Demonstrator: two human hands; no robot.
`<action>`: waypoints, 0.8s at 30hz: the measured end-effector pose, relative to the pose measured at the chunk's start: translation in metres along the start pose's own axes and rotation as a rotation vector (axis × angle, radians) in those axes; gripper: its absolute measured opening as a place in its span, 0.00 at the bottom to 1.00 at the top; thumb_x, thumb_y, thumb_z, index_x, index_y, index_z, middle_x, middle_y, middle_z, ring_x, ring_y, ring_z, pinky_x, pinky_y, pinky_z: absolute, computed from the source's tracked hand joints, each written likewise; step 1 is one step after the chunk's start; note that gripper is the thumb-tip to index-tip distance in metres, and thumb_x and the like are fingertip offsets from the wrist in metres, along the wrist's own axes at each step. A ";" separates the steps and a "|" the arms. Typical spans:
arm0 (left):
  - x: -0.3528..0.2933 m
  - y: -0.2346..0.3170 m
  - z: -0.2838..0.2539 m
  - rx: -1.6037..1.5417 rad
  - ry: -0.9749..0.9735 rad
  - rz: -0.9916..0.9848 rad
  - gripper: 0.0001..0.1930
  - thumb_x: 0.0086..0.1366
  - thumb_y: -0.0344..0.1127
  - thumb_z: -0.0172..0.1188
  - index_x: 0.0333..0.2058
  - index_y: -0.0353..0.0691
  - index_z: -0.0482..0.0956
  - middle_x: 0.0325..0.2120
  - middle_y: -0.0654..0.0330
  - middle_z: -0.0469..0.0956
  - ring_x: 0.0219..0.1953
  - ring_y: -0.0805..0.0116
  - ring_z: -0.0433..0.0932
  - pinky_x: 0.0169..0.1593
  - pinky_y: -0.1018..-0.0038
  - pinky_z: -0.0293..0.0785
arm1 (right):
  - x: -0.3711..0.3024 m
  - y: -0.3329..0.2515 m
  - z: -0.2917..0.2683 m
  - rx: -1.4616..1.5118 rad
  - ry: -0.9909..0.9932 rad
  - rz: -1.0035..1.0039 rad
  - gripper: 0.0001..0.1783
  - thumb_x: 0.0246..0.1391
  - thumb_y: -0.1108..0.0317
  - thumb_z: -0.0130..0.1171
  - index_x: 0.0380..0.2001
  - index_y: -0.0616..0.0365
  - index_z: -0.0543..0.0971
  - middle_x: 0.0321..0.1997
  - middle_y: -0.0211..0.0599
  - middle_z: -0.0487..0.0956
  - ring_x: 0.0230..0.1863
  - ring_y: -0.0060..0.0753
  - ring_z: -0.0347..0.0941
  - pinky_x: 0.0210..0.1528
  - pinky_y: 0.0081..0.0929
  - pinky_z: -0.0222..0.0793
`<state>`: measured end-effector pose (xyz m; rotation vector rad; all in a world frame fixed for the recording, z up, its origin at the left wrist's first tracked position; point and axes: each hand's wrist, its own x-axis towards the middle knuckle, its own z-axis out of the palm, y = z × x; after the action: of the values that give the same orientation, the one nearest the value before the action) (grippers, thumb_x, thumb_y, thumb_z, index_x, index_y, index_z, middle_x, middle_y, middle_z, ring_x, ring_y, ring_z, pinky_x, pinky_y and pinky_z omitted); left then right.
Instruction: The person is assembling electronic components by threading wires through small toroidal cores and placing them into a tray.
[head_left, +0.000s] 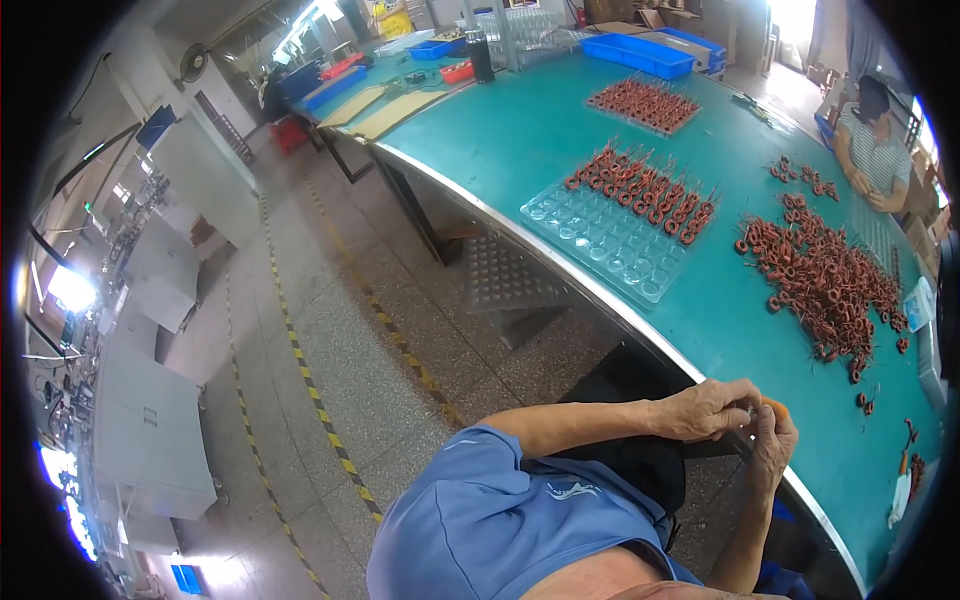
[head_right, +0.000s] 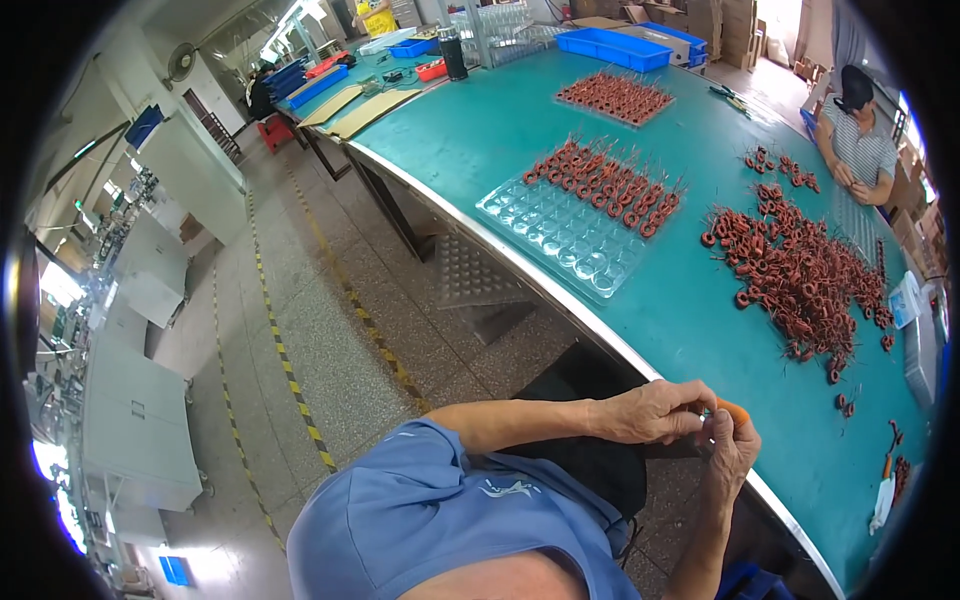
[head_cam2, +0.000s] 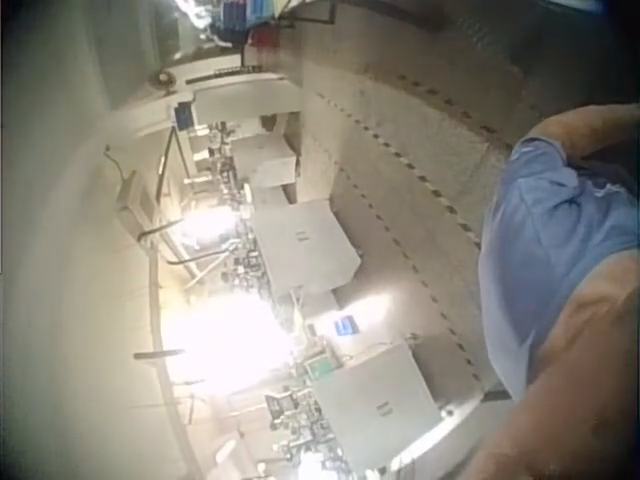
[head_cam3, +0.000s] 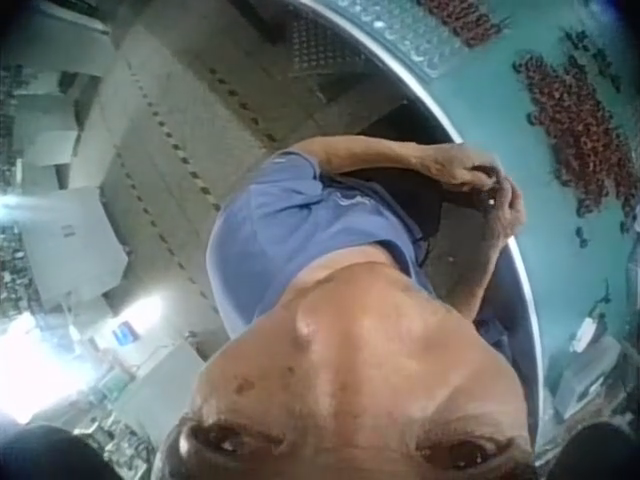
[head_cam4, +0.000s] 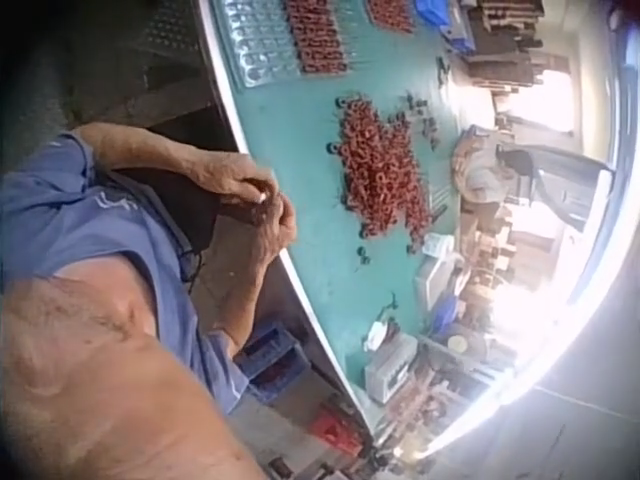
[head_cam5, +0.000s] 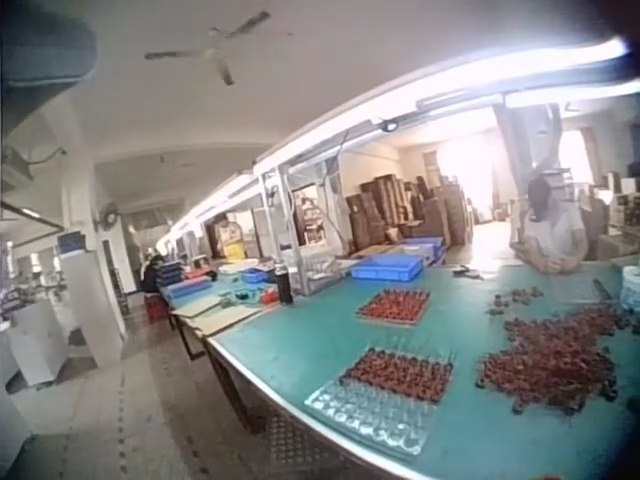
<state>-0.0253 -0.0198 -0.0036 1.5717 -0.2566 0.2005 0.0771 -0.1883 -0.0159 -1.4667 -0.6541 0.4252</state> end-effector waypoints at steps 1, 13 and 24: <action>-0.002 0.003 0.001 0.000 0.000 0.000 0.12 0.68 0.33 0.52 0.48 0.36 0.66 0.26 0.61 0.72 0.22 0.76 0.72 0.27 0.77 0.70 | -0.002 0.004 -0.001 0.050 0.000 0.042 0.16 0.63 0.59 0.55 0.40 0.62 0.79 0.26 0.25 0.74 0.25 0.14 0.67 0.25 0.13 0.61; 0.001 -0.041 0.018 0.496 0.515 0.335 0.09 0.63 0.26 0.55 0.42 0.34 0.69 0.26 0.51 0.75 0.27 0.59 0.78 0.31 0.69 0.73 | -0.008 -0.034 0.053 -1.063 0.117 -1.017 0.06 0.50 0.76 0.63 0.26 0.66 0.75 0.32 0.42 0.75 0.32 0.44 0.72 0.36 0.40 0.65; -0.023 0.020 -0.002 -0.059 0.182 -0.095 0.06 0.69 0.32 0.51 0.36 0.36 0.67 0.16 0.65 0.67 0.17 0.79 0.66 0.22 0.79 0.64 | -0.012 -0.003 0.030 -0.311 0.139 -0.358 0.17 0.66 0.63 0.48 0.29 0.64 0.77 0.27 0.28 0.70 0.29 0.19 0.62 0.34 0.19 0.58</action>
<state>-0.0525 -0.0175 0.0087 1.4929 -0.0451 0.2582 0.0482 -0.1729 -0.0154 -1.6121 -0.8785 -0.0595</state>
